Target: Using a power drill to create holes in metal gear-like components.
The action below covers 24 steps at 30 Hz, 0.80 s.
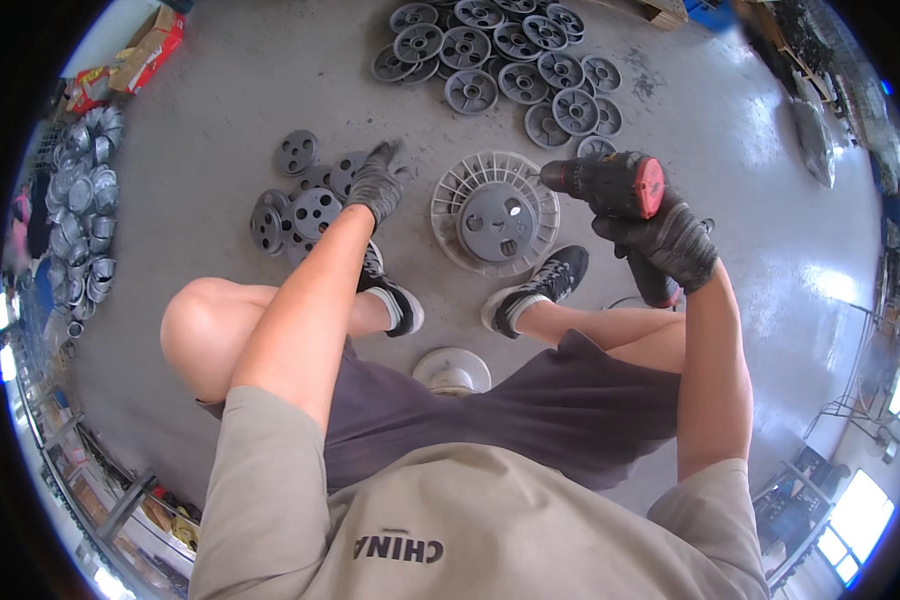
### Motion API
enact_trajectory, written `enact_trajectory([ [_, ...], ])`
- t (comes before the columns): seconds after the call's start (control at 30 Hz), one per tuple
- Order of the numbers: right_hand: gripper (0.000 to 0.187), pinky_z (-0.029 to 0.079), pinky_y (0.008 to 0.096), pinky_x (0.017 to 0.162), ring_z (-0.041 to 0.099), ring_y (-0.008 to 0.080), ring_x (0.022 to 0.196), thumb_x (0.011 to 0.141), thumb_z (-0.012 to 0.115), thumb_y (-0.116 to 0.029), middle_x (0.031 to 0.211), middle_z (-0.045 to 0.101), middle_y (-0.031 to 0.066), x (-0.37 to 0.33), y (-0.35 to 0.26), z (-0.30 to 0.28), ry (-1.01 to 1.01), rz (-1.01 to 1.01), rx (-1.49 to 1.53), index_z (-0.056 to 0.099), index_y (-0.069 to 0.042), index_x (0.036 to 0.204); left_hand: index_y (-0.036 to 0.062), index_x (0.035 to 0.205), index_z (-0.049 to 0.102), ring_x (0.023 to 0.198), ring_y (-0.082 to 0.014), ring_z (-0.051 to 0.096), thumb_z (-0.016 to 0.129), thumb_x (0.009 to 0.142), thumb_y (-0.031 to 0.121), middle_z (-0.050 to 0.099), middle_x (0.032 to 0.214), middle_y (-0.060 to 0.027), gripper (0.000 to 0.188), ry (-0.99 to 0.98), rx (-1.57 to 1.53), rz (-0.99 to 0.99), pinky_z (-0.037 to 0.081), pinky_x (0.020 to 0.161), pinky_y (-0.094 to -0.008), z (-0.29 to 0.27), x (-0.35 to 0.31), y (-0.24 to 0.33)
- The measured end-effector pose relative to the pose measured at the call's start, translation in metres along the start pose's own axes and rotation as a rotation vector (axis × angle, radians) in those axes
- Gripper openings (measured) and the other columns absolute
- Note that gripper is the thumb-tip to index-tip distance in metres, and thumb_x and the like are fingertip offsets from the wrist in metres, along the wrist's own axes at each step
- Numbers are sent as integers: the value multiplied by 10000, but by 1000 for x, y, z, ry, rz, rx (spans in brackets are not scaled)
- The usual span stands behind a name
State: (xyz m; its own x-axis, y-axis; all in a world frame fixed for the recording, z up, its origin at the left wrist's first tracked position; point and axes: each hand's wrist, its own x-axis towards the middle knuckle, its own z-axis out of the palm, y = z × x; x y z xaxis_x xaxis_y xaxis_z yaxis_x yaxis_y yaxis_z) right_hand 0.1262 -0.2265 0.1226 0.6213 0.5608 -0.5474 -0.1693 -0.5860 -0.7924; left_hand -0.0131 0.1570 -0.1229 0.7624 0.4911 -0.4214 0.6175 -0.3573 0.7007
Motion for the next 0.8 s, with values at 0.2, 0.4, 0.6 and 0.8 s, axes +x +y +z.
enact_trajectory([
  [0.2, 481, 608, 323, 688, 672, 127, 815, 856, 843, -91, 1050, 757, 67, 7, 31, 3, -72, 131, -197, 679, -5, 1299, 110, 1680, 263, 1576, -387, 316, 830, 824, 446, 315, 1715, -188, 1081, 82, 530, 583, 304, 1272, -475, 23, -62, 90],
  [0.4, 400, 576, 339, 688, 637, 122, 708, 832, 855, -138, 854, 726, 48, 5, 32, 19, -78, 11, -292, 711, 18, 1171, 143, 1686, 272, 1651, -377, 92, 885, 592, 714, 189, 1771, -125, 1377, -193, 724, 552, 144, 1313, -581, 49, -108, 94],
  [0.6, 457, 593, 333, 705, 653, 118, 756, 867, 839, -129, 962, 756, 59, 10, 33, 23, -126, 82, -452, 687, -3, 1279, 156, 1669, 326, 1646, -390, 97, 920, 566, 673, 211, 1762, -128, 1355, -211, 670, 540, 198, 1307, -568, 52, -109, 92],
  [0.8, 400, 596, 347, 739, 691, 152, 759, 862, 844, -201, 890, 761, 90, 10, 24, 33, -117, 48, -624, 728, -7, 1192, 150, 1638, 402, 1639, -393, 125, 929, 578, 647, 256, 1745, -134, 1284, -178, 621, 572, 237, 1307, -530, 53, -106, 87],
])
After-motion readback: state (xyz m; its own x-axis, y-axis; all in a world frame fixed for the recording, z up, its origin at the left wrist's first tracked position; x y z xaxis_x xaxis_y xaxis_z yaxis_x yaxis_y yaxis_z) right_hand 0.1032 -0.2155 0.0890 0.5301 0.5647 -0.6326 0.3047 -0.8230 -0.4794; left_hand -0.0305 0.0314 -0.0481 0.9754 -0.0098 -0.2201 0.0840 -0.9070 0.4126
